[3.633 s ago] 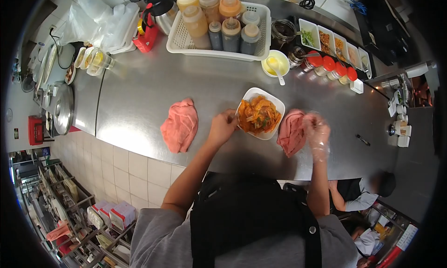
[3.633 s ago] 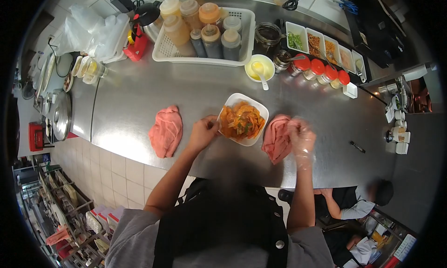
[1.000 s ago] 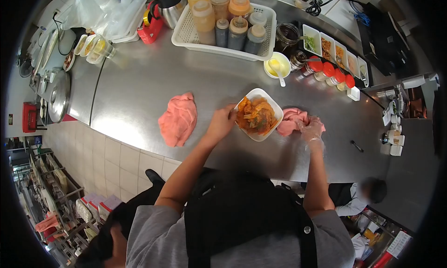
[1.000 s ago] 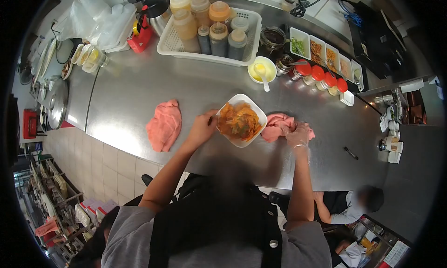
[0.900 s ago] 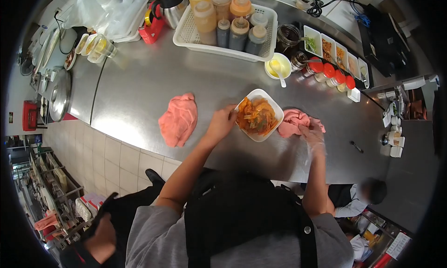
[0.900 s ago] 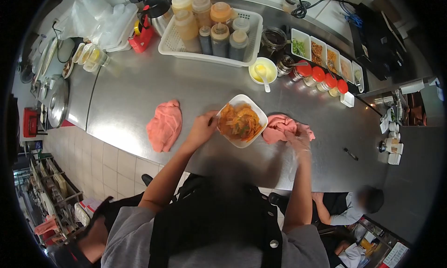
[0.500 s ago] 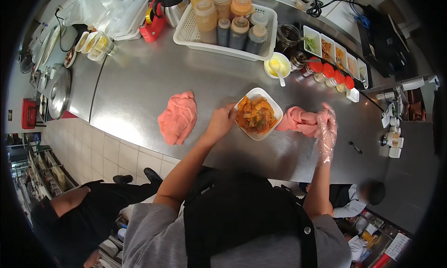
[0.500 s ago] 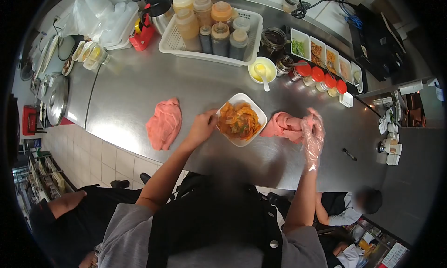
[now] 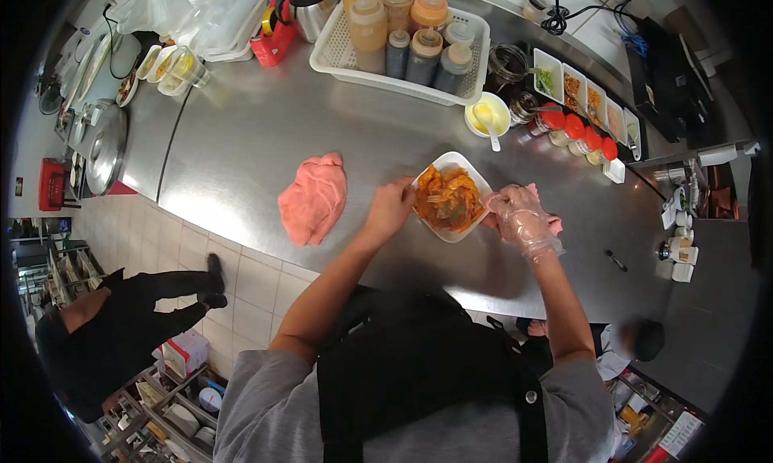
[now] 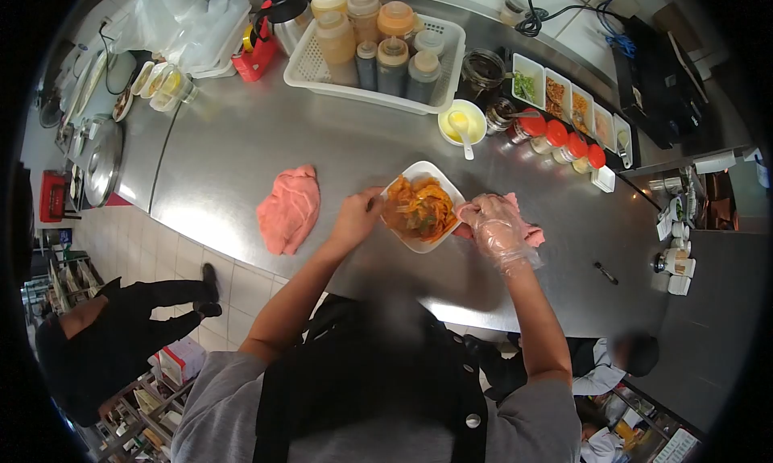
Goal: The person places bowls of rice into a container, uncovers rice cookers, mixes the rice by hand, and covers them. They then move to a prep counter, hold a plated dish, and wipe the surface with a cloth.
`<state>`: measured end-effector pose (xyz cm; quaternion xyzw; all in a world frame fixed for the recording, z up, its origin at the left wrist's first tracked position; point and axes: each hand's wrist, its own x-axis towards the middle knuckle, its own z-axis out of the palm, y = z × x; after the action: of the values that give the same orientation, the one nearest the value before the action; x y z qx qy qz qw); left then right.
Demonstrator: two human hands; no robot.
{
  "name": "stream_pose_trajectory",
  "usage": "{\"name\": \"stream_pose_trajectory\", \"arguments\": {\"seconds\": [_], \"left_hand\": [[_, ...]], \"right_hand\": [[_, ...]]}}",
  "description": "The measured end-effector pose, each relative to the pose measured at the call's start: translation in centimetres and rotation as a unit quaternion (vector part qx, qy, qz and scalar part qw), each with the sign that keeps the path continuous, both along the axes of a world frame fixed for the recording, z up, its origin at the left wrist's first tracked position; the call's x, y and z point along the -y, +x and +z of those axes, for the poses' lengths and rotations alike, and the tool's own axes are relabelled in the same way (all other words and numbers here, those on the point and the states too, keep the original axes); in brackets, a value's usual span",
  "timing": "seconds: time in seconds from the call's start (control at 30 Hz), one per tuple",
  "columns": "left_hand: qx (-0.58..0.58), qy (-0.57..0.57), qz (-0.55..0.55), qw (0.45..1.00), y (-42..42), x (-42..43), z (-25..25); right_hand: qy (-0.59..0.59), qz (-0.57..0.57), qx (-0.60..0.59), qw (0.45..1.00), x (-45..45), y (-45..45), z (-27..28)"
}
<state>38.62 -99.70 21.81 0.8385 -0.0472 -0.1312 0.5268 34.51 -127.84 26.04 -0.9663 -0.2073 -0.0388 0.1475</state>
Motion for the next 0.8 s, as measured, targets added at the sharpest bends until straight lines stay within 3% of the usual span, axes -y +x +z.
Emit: {"name": "stream_pose_trajectory", "arguments": {"seconds": [0.03, 0.13, 0.17, 0.23, 0.3, 0.33, 0.37, 0.43, 0.47, 0.53, 0.67, 0.73, 0.8], "left_hand": [[0.001, -0.001, 0.0, 1.0, 0.0, 0.1, -0.3], [0.032, -0.002, 0.01, 0.999, -0.2, 0.2, -1.6], [0.045, -0.005, 0.011, 0.999, -0.2, 0.1, -1.8], [0.058, -0.008, 0.014, 0.998, -0.2, 0.1, -1.7], [-0.009, -0.062, 0.019, 0.998, -0.1, -0.1, -1.1], [-0.009, -0.061, 0.019, 0.998, 0.1, -0.2, -0.9], [0.016, -0.022, -0.003, 1.0, 0.3, -0.3, -0.7], [0.04, 0.018, -0.027, 0.999, 0.6, -0.2, -0.7], [0.05, 0.018, -0.03, 0.998, 0.7, -0.1, -1.0], [0.059, 0.019, -0.032, 0.998, 0.8, -0.1, -1.3], [0.055, 0.013, -0.027, 0.998, 0.9, -0.1, -1.9], [0.063, 0.005, -0.027, 0.998, 0.8, -0.1, -2.0], [0.052, -0.015, -0.019, 0.998, 0.7, 0.0, -1.6]], "right_hand": [[-0.001, 0.0, 0.001, 1.0, 0.1, 0.0, 0.0], [0.149, -0.084, -0.118, 0.978, 1.2, 0.1, -0.9], [0.293, -0.115, -0.201, 0.928, 2.7, 0.4, -1.6], [0.427, -0.142, -0.276, 0.849, 3.9, 0.9, -2.1], [0.51, -0.284, -0.268, 0.767, 3.8, 1.3, -1.8], [0.437, -0.261, -0.198, 0.838, 3.3, 1.9, -2.2], [0.438, -0.262, -0.197, 0.837, 3.0, 2.2, -2.3], [0.346, -0.128, -0.14, 0.919, 2.3, 2.6, -2.4], [0.346, -0.129, -0.141, 0.918, 1.7, 2.8, -1.7], [0.24, -0.085, -0.158, 0.954, 0.6, 3.1, 0.1], [0.18, -0.11, -0.207, 0.955, -0.9, 3.1, 1.7], [0.051, -0.135, -0.216, 0.966, -1.7, 3.3, 2.9], [0.013, -0.127, -0.239, 0.963, -2.2, 3.3, 3.3]]}}
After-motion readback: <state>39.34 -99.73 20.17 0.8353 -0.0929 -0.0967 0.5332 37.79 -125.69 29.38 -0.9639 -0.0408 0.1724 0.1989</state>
